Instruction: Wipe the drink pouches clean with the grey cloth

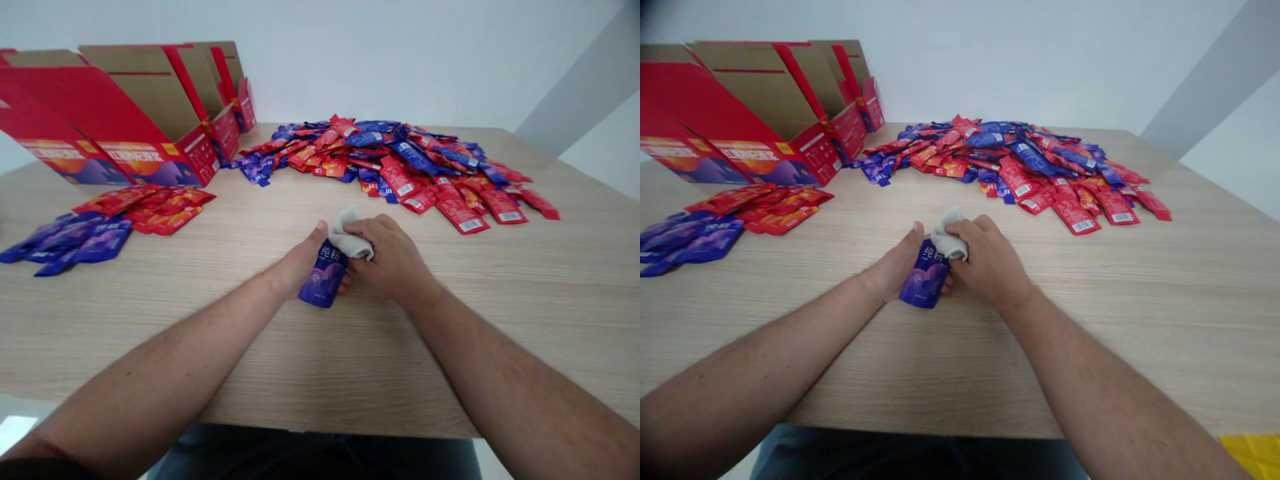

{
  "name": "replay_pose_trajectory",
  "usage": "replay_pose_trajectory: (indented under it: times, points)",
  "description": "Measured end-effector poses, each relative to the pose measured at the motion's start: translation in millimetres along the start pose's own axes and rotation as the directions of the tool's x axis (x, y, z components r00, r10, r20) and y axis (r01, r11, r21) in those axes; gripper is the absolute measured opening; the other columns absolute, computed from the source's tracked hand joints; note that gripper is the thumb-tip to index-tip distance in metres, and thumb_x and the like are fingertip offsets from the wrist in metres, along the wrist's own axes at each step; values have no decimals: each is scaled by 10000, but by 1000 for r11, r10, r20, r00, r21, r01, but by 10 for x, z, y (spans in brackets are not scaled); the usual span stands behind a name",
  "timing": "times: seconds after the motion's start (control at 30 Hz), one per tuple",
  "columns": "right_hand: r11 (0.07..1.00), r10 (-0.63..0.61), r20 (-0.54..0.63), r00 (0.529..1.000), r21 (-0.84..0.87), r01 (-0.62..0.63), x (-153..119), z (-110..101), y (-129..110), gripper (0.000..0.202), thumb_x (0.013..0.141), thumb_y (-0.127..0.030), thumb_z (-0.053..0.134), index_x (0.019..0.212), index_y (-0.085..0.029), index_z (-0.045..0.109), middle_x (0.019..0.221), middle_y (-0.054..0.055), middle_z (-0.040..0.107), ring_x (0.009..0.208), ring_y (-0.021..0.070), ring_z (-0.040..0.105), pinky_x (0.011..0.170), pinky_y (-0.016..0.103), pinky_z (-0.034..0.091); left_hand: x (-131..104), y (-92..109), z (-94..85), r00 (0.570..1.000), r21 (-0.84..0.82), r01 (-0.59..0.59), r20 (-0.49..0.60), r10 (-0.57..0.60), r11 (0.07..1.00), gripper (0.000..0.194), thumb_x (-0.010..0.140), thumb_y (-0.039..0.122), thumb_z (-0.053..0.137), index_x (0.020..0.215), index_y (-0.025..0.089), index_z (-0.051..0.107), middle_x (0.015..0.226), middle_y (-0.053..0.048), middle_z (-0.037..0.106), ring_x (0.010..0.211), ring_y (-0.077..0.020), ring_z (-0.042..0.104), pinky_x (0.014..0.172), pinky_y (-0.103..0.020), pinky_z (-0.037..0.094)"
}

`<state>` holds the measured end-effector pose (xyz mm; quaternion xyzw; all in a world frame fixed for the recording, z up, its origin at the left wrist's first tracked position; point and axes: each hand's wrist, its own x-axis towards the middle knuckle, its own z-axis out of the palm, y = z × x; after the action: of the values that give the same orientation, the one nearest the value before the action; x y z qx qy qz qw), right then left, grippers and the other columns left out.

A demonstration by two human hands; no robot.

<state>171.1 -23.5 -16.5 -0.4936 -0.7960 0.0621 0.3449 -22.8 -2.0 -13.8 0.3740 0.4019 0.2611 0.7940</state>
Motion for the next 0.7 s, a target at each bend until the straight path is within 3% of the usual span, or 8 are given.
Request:
replay_pose_trajectory:
  times: [0.1,0.23,0.37,0.53,0.6,0.7]
  points:
    - [1000,-15,23,1000,5,15,0,10,-2,415,843,-166,709,1255,-205,728,1109,119,737,1057,302,668,937,440,561,1,-2,-6,999,33,32,-30,-31,999,830,1071,746,229,957,103,741,718,-150,740,579,-215,730,607,-337,641]
    - [999,47,-27,999,-7,-47,2,9,-8,329,863,-164,690,1186,-209,729,1084,115,754,1058,304,662,952,445,555,-3,1,2,1000,-25,-25,2,25,999,756,1080,723,262,1049,135,737,808,-139,774,613,-221,745,596,-344,637]
    - [1000,-8,25,1000,1,8,6,4,-1,438,820,-149,710,1252,-213,730,1116,116,739,1050,305,678,929,445,565,-7,5,13,999,10,33,-22,-33,999,792,1078,731,252,976,114,738,716,-136,741,579,-214,733,597,-329,635]
    - [996,80,-43,996,-43,-81,16,-14,0,315,880,-188,695,1189,-228,740,1113,112,768,1076,315,666,957,464,563,11,3,13,1000,-54,-26,2,26,998,747,1075,729,290,998,130,729,852,-157,786,616,-225,746,583,-347,629]
    - [999,36,14,999,-36,-35,-5,-20,-71,372,848,-177,727,1216,-230,744,1105,111,746,1060,306,667,938,447,573,30,-4,22,999,-90,-42,-36,39,995,719,1090,697,305,1017,125,733,781,-131,765,581,-214,727,572,-325,612]
    - [998,-62,189,980,-3,64,-42,-10,-187,429,820,-181,765,1245,-240,752,1216,119,702,1064,290,677,929,428,584,52,-10,56,994,-210,-102,-66,90,972,669,1116,637,318,1055,118,736,707,-86,731,545,-179,694,568,-274,579]
